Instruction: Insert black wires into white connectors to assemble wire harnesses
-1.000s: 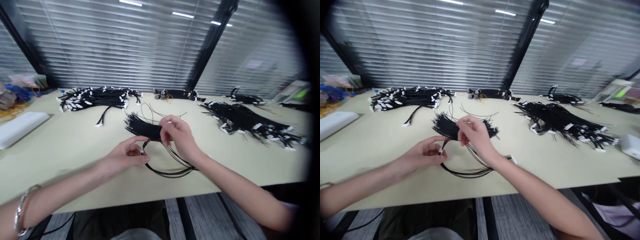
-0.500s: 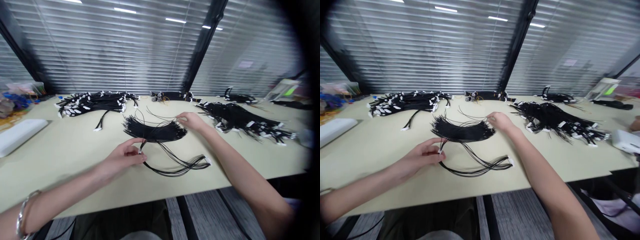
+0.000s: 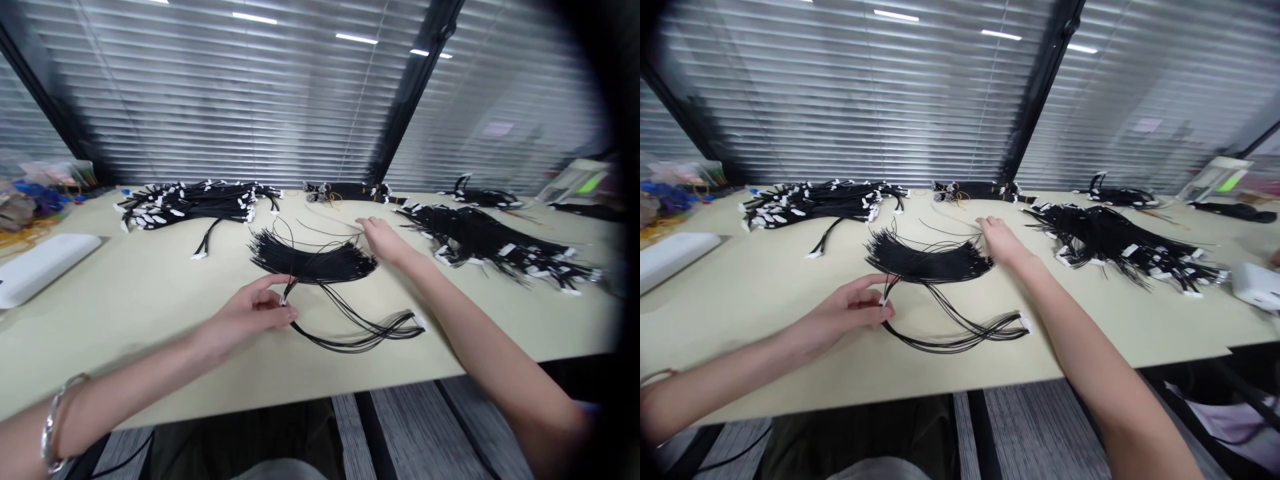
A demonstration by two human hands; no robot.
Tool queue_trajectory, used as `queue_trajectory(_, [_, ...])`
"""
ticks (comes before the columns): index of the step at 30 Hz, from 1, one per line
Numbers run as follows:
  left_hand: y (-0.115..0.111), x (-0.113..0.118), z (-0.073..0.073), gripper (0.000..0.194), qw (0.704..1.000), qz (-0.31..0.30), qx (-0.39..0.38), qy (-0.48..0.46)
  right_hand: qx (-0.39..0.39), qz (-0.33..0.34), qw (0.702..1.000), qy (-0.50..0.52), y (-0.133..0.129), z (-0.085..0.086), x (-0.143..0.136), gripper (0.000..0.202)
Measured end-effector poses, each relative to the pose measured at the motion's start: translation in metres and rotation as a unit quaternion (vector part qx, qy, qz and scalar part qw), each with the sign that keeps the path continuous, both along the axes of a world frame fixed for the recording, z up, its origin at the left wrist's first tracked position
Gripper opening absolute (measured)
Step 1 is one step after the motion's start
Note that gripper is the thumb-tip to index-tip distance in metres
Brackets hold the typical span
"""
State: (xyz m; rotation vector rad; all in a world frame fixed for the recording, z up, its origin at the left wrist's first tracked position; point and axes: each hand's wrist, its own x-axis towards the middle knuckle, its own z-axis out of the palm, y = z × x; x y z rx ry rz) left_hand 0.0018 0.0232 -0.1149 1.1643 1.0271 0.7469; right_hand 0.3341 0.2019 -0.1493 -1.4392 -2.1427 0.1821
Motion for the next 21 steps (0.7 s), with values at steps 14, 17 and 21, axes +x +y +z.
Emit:
queue_trajectory(14, [-0.003,0.001,0.007,0.054,1.000,0.003,0.000,-0.021,-0.368,0.179,0.676,0.613,-0.100,0.063,-0.098,0.008])
queue_trajectory(17, [-0.002,0.000,0.005,0.054,1.000,-0.004,0.009,-0.017,-0.344,0.219,0.733,0.544,-0.133,0.063,-0.124,0.006])
queue_trajectory(21, [0.000,-0.003,-0.002,0.057,0.999,-0.016,0.036,0.006,-0.278,0.245,0.816,0.444,-0.158,0.054,-0.144,0.005])
